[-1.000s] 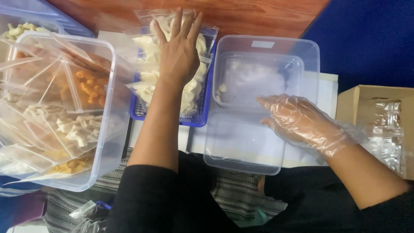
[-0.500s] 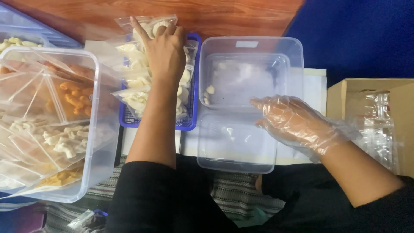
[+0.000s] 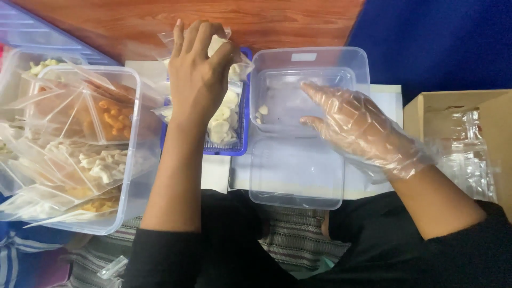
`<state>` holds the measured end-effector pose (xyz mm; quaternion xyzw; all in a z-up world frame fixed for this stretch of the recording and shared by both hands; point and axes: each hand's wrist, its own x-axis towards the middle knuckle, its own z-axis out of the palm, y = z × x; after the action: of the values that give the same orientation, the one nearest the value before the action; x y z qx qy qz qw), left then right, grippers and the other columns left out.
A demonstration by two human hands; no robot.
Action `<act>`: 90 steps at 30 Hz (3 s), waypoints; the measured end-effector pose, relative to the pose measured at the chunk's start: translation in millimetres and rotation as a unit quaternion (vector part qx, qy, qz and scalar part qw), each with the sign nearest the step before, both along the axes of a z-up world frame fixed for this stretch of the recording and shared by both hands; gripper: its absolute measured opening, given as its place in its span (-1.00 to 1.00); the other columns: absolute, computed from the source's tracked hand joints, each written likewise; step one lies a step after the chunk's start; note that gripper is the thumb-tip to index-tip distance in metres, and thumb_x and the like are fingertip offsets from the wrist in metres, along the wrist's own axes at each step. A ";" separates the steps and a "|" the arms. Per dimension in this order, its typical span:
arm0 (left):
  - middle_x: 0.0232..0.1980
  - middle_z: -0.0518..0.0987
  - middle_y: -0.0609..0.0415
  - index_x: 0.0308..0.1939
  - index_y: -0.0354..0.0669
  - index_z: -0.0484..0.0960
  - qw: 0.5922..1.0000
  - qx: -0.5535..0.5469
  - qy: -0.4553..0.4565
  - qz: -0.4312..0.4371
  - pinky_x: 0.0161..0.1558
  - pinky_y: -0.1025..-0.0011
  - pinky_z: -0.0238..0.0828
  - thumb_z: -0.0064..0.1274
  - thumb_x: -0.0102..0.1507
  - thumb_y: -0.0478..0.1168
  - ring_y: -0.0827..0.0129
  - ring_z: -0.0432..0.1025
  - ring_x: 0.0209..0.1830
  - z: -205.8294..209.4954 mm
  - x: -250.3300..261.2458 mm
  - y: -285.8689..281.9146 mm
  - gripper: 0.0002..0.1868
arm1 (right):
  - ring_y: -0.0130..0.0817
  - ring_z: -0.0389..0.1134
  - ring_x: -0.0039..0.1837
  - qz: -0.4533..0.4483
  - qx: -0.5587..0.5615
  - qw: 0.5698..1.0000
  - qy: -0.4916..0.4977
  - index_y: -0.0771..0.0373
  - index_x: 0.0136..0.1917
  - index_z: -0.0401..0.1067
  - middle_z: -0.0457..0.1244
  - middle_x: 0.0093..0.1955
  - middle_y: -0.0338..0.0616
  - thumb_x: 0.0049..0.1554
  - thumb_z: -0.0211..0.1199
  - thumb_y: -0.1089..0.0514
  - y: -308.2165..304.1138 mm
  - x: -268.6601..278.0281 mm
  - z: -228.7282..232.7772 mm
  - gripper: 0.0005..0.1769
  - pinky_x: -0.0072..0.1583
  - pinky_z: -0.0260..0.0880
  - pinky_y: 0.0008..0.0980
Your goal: A person wearing plastic gloves is packaging dumplings into small plastic bags from a larger container.
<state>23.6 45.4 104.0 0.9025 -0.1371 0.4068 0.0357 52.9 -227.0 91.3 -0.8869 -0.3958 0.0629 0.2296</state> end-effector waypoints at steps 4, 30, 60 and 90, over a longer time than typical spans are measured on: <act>0.01 0.54 0.05 -0.34 -0.17 0.66 0.996 -0.047 -0.037 -0.065 0.37 -0.01 0.24 0.23 0.27 -0.32 0.09 0.42 0.16 35.0 -34.8 -32.3 -0.91 | 0.08 0.26 0.43 0.050 0.173 0.983 -0.027 0.37 0.53 0.13 0.17 0.48 0.26 -0.06 0.51 0.01 11.8 -1.6 -2.3 0.02 0.37 0.27 -0.09; 0.09 0.56 -0.18 0.31 -0.23 0.17 0.890 -0.405 0.206 -0.027 -0.02 0.25 0.57 0.32 0.14 0.06 0.10 0.59 -0.02 -17.3 -63.8 -38.7 -0.13 | -0.06 0.42 0.18 0.187 0.219 0.957 0.037 0.32 0.42 0.14 0.31 0.25 0.07 0.12 0.36 0.16 63.9 -27.4 -18.4 -0.31 0.22 0.47 -0.13; 0.00 0.60 -0.43 0.25 -0.13 0.15 0.809 -0.212 0.548 0.017 0.04 -0.24 0.43 0.16 0.13 0.38 -0.37 0.53 0.00 -47.9 -43.8 34.7 -0.09 | 0.05 0.30 0.42 -0.003 -0.202 0.916 0.347 0.05 0.44 0.40 0.31 0.37 -0.01 0.28 0.01 -0.21 119.4 57.4 -70.9 -0.43 0.41 0.28 0.05; 0.01 0.65 -0.06 0.35 -0.05 0.21 0.895 -0.025 0.441 0.064 -0.15 0.03 0.57 0.13 0.12 0.43 0.01 0.62 -0.09 -54.4 -34.2 -4.4 -0.05 | -0.22 0.52 -0.11 -0.070 0.146 0.935 0.316 0.50 0.24 0.45 0.42 -0.09 0.22 0.26 0.19 0.31 49.1 26.4 24.5 -0.70 -0.06 0.61 -0.32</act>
<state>-10.6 41.0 49.7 0.9949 -0.0385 -0.0282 0.0889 79.3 -177.8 115.8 -0.8035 -0.2447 0.2656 0.4733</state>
